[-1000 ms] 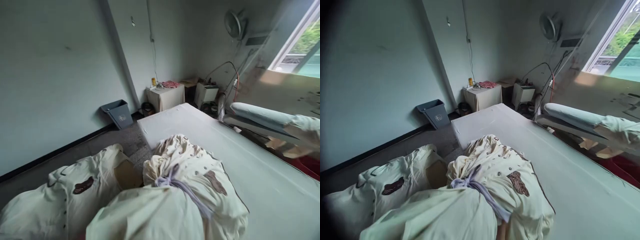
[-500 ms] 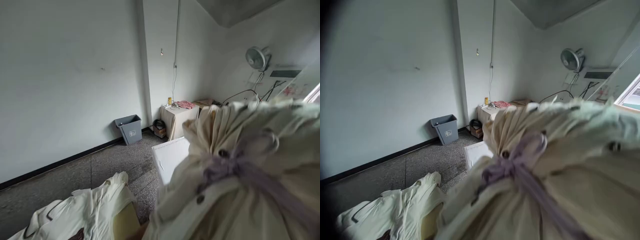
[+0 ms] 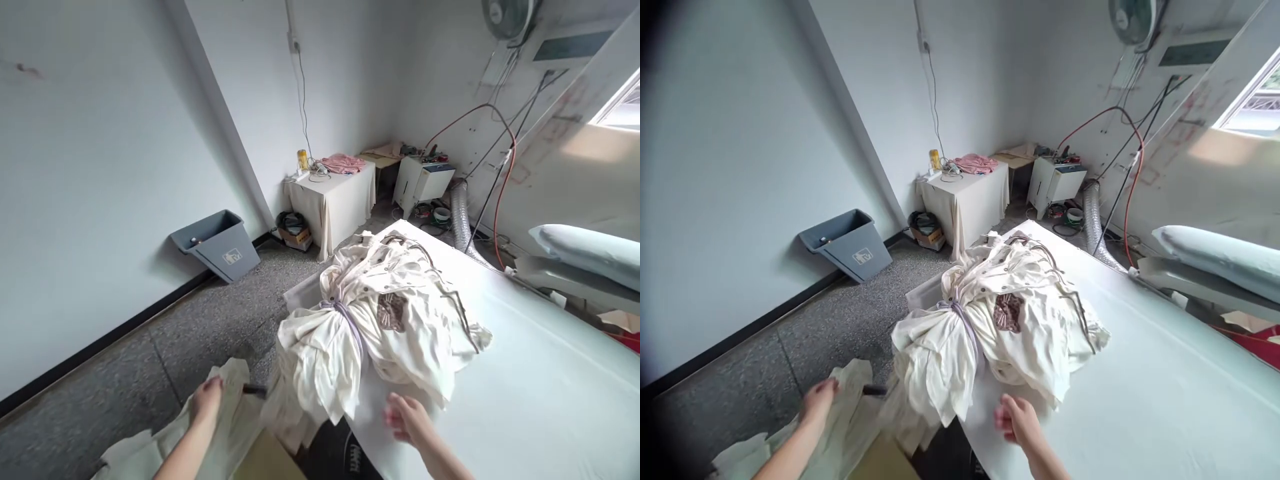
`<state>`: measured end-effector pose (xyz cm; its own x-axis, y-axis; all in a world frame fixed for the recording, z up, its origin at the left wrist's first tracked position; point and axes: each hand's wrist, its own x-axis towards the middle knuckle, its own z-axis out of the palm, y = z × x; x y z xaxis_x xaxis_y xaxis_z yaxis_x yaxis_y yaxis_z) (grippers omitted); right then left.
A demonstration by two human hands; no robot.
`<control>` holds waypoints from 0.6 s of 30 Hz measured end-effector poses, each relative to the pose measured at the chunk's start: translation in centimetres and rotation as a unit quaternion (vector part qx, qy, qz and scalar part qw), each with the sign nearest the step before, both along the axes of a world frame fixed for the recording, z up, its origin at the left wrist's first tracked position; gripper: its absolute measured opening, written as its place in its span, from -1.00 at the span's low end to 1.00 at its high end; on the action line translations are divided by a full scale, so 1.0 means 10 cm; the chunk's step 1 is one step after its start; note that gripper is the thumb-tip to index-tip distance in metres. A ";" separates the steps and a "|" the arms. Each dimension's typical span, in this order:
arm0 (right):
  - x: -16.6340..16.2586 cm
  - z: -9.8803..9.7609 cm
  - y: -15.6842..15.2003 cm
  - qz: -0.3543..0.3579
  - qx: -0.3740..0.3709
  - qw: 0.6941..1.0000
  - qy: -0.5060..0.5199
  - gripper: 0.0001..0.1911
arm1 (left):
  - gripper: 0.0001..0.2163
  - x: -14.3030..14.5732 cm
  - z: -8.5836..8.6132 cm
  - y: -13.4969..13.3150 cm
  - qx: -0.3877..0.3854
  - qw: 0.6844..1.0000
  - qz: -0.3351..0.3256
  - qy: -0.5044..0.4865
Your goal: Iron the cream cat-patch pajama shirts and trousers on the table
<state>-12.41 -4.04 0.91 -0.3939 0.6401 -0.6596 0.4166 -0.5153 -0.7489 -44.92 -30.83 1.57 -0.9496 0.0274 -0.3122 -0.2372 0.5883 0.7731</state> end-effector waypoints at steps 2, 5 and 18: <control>0.07 0.02 0.03 0.055 0.046 0.997 0.012 -0.50 | -0.73 -0.15 0.02 0.23 0.081 0.996 0.035 0.016; -0.31 0.30 0.24 0.114 0.207 0.969 0.076 -0.50 | -0.73 -0.13 0.22 0.91 0.214 0.973 -0.076 0.049; -1.60 0.55 0.49 0.218 0.401 0.890 -0.001 -0.66 | -0.57 0.43 0.33 2.05 0.200 0.945 -0.253 0.061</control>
<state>-28.46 0.90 6.46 -0.7195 0.6919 -0.0607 0.4482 0.3958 -0.8015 -40.64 -10.31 4.87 -0.8113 0.5804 -0.0694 0.1024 0.2581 0.9607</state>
